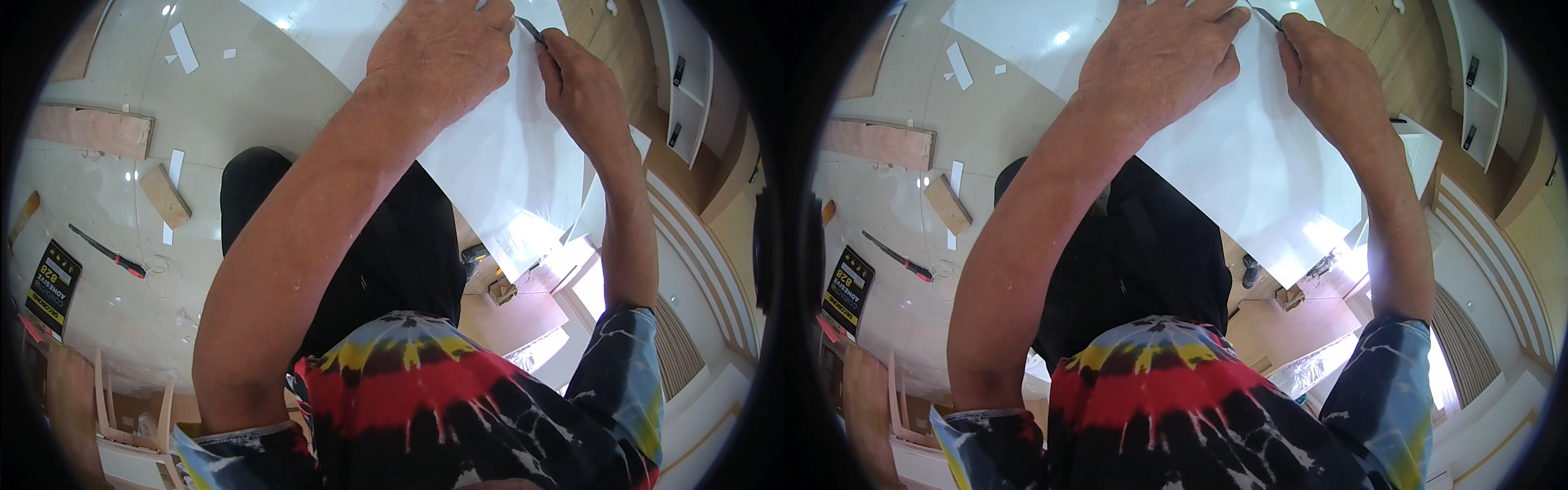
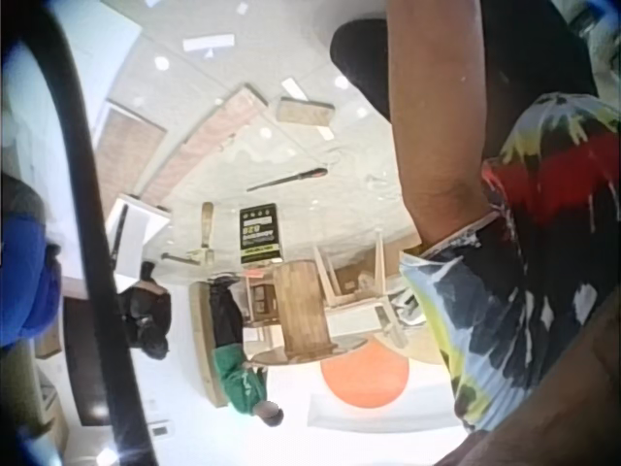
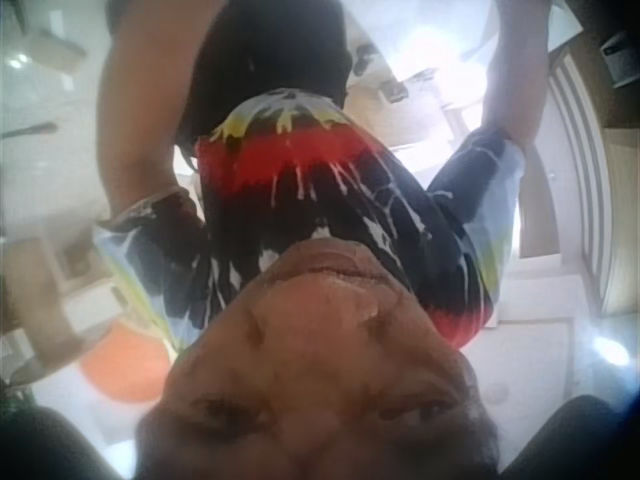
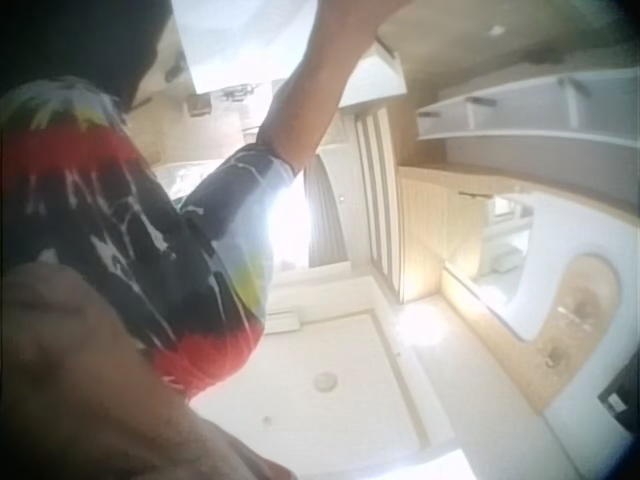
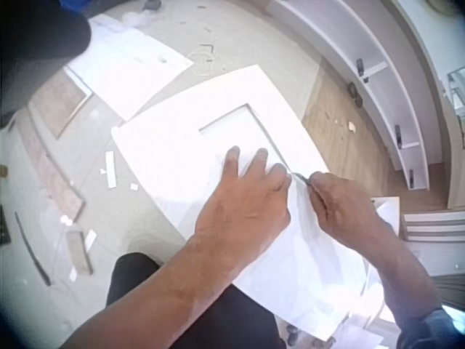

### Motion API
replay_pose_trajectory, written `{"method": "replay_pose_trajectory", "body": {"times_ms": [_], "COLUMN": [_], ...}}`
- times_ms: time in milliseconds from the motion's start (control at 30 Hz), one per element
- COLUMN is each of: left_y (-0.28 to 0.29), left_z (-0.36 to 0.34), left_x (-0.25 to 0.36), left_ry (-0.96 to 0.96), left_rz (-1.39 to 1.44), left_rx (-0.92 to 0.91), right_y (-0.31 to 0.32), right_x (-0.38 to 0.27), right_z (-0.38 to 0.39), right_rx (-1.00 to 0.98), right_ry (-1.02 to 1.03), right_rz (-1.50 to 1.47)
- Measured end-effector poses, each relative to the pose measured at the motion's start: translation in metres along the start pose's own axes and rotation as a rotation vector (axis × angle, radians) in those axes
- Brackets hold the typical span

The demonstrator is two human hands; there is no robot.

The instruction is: The person uses a utility knife to score and cut a rectangular recess into a white laminate panel. They repeatedly score the edges, snap off the inner piece, and trim the edges to refine the cutout.

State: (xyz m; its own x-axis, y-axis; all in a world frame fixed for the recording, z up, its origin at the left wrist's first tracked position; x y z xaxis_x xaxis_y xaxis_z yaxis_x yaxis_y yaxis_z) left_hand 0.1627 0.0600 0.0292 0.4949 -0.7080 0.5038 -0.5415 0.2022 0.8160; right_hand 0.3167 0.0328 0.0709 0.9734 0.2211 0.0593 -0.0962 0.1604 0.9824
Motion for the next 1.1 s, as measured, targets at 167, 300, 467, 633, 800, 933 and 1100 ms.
{"method": "replay_pose_trajectory", "body": {"times_ms": [167,300,467,633,800,933,1100], "left_y": [0.0,0.001,-0.002,-0.001,-0.002,-0.002,-0.008], "left_z": [0.001,-0.001,0.0,-0.001,-0.001,-0.001,0.001], "left_x": [0.0,0.0,0.0,-0.002,0.001,0.001,0.0], "left_ry": [-0.008,0.002,0.014,0.025,0.012,0.017,0.021], "left_rz": [-0.02,-0.035,-0.009,0.005,0.009,0.002,-0.005], "left_rx": [-0.013,-0.025,0.026,-0.014,0.009,0.046,0.081], "right_y": [0.0,-0.003,-0.006,-0.008,-0.007,-0.005,-0.013], "right_x": [0.001,-0.003,0.0,0.003,0.012,0.002,0.005], "right_z": [-0.001,0.001,-0.001,-0.004,-0.004,-0.007,-0.008], "right_rx": [-0.019,-0.043,-0.132,-0.155,-0.202,-0.143,-0.141], "right_ry": [-0.015,-0.072,-0.049,-0.047,-0.052,0.017,-0.023], "right_rz": [0.023,0.035,0.017,0.001,-0.053,-0.016,-0.012]}}
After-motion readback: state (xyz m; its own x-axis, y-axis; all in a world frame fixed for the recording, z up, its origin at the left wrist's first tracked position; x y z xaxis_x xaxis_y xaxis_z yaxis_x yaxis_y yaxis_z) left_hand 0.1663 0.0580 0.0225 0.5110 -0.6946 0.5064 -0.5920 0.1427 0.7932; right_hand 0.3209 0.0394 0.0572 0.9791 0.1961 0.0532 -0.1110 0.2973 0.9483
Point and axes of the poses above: each hand's wrist, its own z-axis away from the middle knuckle, its own y-axis out of the back of the hand, x = y × z, the point moved 5 cm from there along -z, towards the middle knuckle, and after that the axes turned 3 degrees about x, right-handed, at the moved point
